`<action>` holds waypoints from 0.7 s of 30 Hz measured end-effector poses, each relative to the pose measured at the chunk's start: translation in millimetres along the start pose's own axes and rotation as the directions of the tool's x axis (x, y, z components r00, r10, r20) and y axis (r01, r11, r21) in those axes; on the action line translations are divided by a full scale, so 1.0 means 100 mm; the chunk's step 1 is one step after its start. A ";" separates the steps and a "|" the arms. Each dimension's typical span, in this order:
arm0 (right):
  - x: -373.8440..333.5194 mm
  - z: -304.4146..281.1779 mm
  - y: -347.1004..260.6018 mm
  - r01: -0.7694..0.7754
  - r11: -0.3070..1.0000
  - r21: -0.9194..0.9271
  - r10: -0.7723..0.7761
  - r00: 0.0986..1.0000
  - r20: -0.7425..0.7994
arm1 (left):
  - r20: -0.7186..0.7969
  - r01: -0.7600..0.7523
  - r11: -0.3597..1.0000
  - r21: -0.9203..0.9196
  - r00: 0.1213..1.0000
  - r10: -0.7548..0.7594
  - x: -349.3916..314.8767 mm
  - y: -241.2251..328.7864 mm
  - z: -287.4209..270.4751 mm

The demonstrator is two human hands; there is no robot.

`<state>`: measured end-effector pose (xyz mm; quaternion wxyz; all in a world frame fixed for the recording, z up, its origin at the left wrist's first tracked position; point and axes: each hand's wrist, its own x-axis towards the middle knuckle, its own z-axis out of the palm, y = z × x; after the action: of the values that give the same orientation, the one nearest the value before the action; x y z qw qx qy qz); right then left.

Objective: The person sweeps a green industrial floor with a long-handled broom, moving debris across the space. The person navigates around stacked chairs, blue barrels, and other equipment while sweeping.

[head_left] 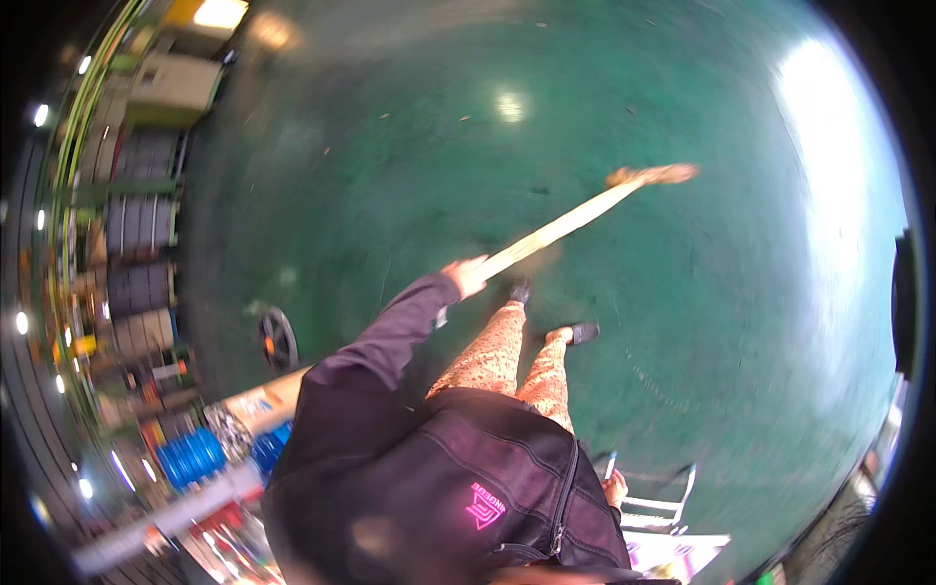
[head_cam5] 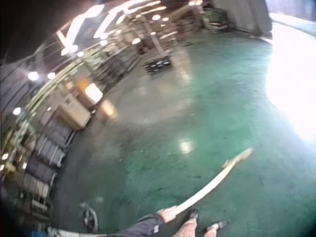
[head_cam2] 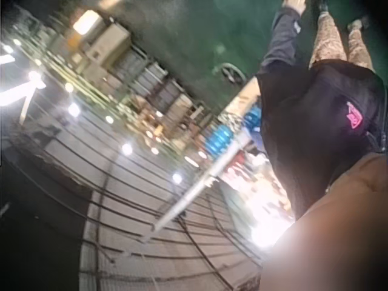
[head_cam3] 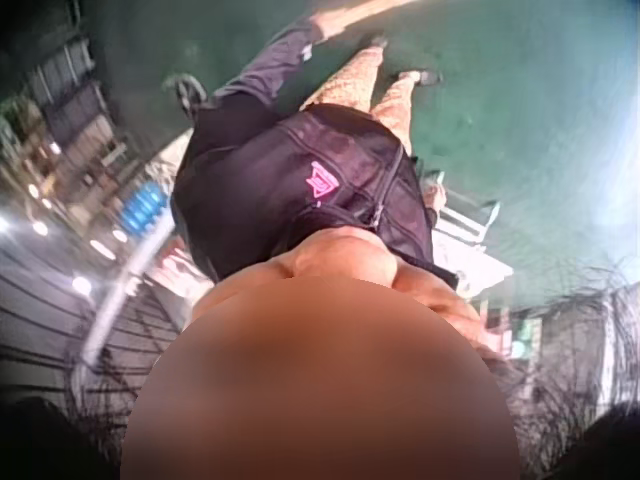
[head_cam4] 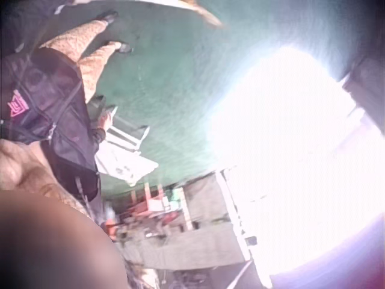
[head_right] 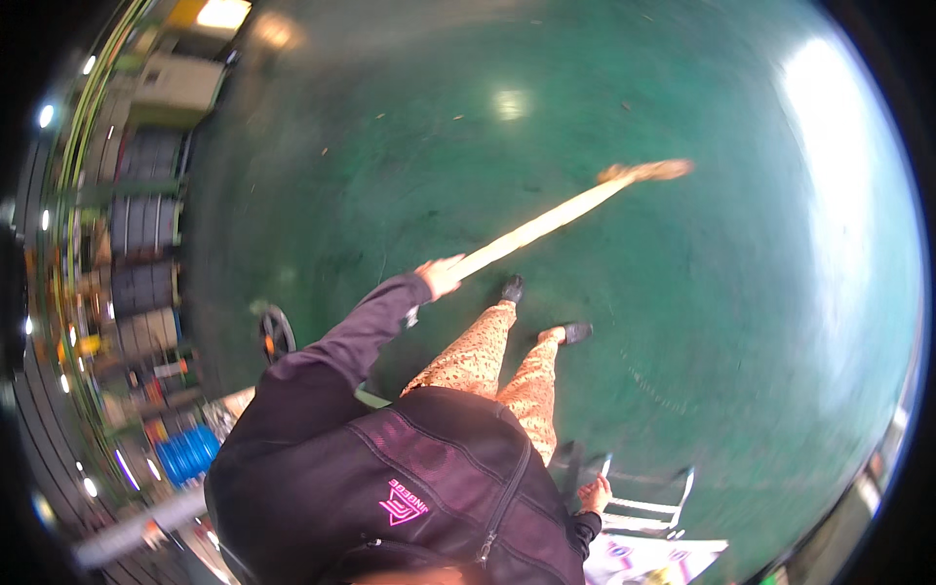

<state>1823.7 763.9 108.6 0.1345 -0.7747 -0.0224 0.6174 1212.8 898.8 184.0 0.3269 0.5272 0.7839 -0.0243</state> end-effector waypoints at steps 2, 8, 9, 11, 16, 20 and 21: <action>0.23 0.23 -0.38 0.118 0.993 0.016 -0.118 0.993 0.028 | 0.207 0.333 0.922 -0.197 0.933 -0.293 -0.87 -0.70 0.29; 0.08 1.18 -1.54 0.432 0.883 -0.186 -0.370 0.882 0.291 | 0.080 0.675 0.508 -0.535 0.639 -0.765 -2.92 -1.02 1.51; 0.01 1.36 -1.63 0.454 0.864 -0.220 -0.373 0.869 0.326 | 0.246 0.715 0.320 -0.621 0.566 -0.787 -3.01 -1.12 1.62; -0.13 1.77 -1.61 0.465 0.838 -0.285 -0.342 0.855 0.390 | 0.410 0.461 -0.140 -0.876 0.560 -0.720 -3.08 -1.57 1.78; -0.55 2.63 -1.11 0.506 0.676 -0.536 -0.269 0.846 0.460 | 0.704 0.089 -0.896 -0.435 0.654 -0.277 -2.62 -3.39 1.95; -0.71 2.94 -0.69 0.354 0.603 -0.715 -0.128 0.927 0.351 | 0.417 0.642 -0.376 -0.668 0.742 0.525 -1.90 -3.60 1.62; -0.71 3.04 -0.59 0.405 0.510 -0.759 -0.138 0.909 0.393 | 0.570 0.673 -0.574 -0.466 0.725 0.387 -1.80 -3.41 1.47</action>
<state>1521.9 861.8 128.9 -0.1536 -0.6356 -0.4508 0.6076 1038.2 545.9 60.6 0.8030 -0.2710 0.2999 0.4379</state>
